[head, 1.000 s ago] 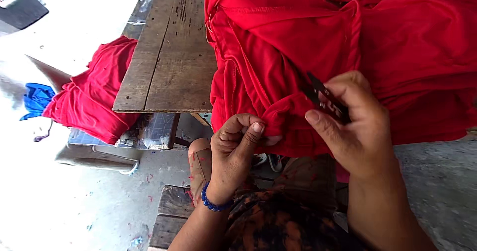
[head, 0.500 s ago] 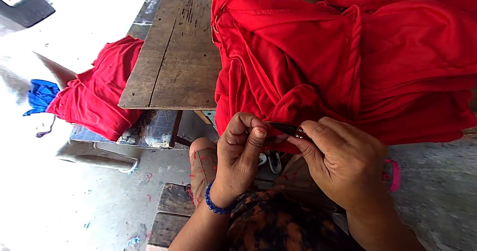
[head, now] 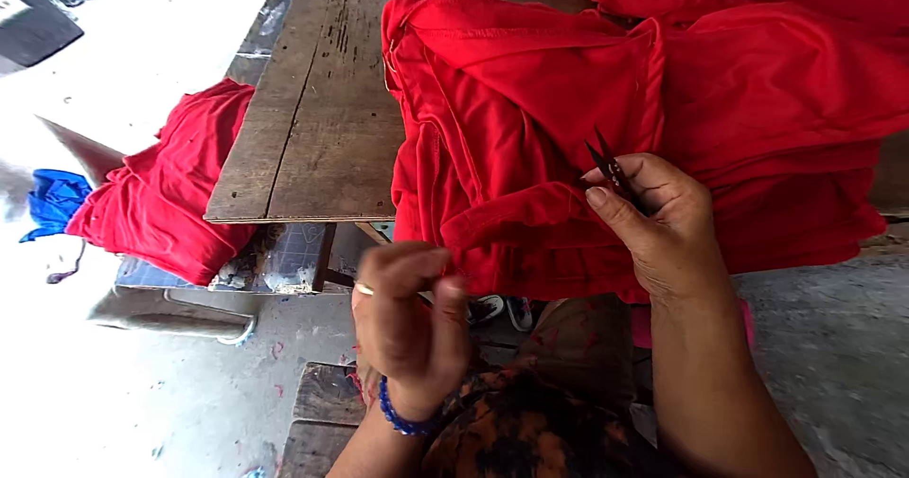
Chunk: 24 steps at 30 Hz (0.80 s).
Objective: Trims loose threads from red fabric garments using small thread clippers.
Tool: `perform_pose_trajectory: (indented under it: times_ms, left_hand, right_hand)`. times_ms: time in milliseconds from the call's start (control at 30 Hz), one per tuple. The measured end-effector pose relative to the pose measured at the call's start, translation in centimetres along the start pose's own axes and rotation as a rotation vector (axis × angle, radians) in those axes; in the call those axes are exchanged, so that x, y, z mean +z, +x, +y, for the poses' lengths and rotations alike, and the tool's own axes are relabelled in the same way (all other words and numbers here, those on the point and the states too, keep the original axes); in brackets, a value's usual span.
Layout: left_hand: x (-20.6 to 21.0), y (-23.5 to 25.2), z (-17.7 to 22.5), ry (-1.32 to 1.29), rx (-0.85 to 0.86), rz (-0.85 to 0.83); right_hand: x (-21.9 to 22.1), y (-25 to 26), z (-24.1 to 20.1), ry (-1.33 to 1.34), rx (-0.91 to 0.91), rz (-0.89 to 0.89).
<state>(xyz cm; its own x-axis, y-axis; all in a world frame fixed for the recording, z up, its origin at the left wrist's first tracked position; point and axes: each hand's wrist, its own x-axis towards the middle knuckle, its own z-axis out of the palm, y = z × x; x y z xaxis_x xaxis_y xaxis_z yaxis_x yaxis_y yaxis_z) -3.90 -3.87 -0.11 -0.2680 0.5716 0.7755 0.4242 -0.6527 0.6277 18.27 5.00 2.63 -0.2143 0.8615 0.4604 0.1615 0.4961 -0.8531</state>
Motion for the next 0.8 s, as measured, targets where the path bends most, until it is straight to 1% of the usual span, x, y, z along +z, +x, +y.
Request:
perform_pose_trajectory:
  times_ms: [67,200,233,267,300,367,467,533,567,600,633,667,700,733,767,800]
  left_hand:
    - [1.7,-0.2,0.7,0.077,0.088,-0.116]
    - [6.0,0.9,0.5,0.423,0.112,-0.241]
    - [6.6,1.0,0.0,0.448,0.119,-0.252]
    - [6.8,1.0,-0.5,0.415,0.126,-0.246]
    - [6.5,1.0,-0.9,0.329,0.116,-0.247]
    - [4.1,0.9,-1.2,0.045,0.022,-0.289]
    - [-1.7,-0.1,-1.2,-0.274,-0.25,-0.283]
    - [-6.4,-1.3,-1.7,-0.391,-0.459,-0.217]
    - [-9.0,-2.2,-2.3,-0.382,-0.544,-0.158]
    - [-11.7,-3.4,-3.1,-0.295,-0.618,-0.087]
    - [-14.6,-4.9,-3.9,-0.088,-0.695,-0.041]
    - [-17.4,-6.6,-4.3,0.274,-0.788,-0.086]
    - [-19.9,-8.0,-4.2,0.702,-0.911,-0.247]
    - [-21.4,-8.8,-3.8,0.977,-1.082,-0.414]
    - [-22.4,-9.6,-3.6,1.075,-1.21,-0.497]
    - [-23.1,-10.4,-3.5,1.063,-1.204,-0.492]
  right_hand:
    - [-0.2,-0.1,0.1,0.057,0.02,-0.013]
    - [-0.3,-0.4,0.1,0.109,0.055,-0.024]
    - [-0.3,-0.4,0.1,0.108,0.06,-0.023]
    - [-0.3,-0.5,0.1,0.109,0.062,-0.016]
    - [-0.3,-0.5,0.3,0.115,0.066,-0.008]
    - [-0.5,-0.6,0.5,0.141,0.075,-0.002]
    - [-0.7,-0.6,0.8,0.178,0.076,-0.002]
    - [-0.7,-0.5,1.1,0.195,0.064,0.0]
    - [-0.7,-0.5,1.2,0.199,0.059,0.001]
    - [-0.7,-0.5,1.2,0.203,0.052,0.002]
    - [-0.7,-0.5,1.3,0.206,0.042,0.0]
    - [-0.7,-0.6,1.4,0.208,0.025,-0.005]
    - [-0.7,-0.6,1.5,0.2,0.004,-0.014]
    - [-0.5,-0.6,1.5,0.183,-0.022,-0.021]
    - [-0.4,-0.6,1.5,0.16,-0.043,-0.025]
    - [-0.2,-0.6,1.5,0.136,-0.053,-0.024]
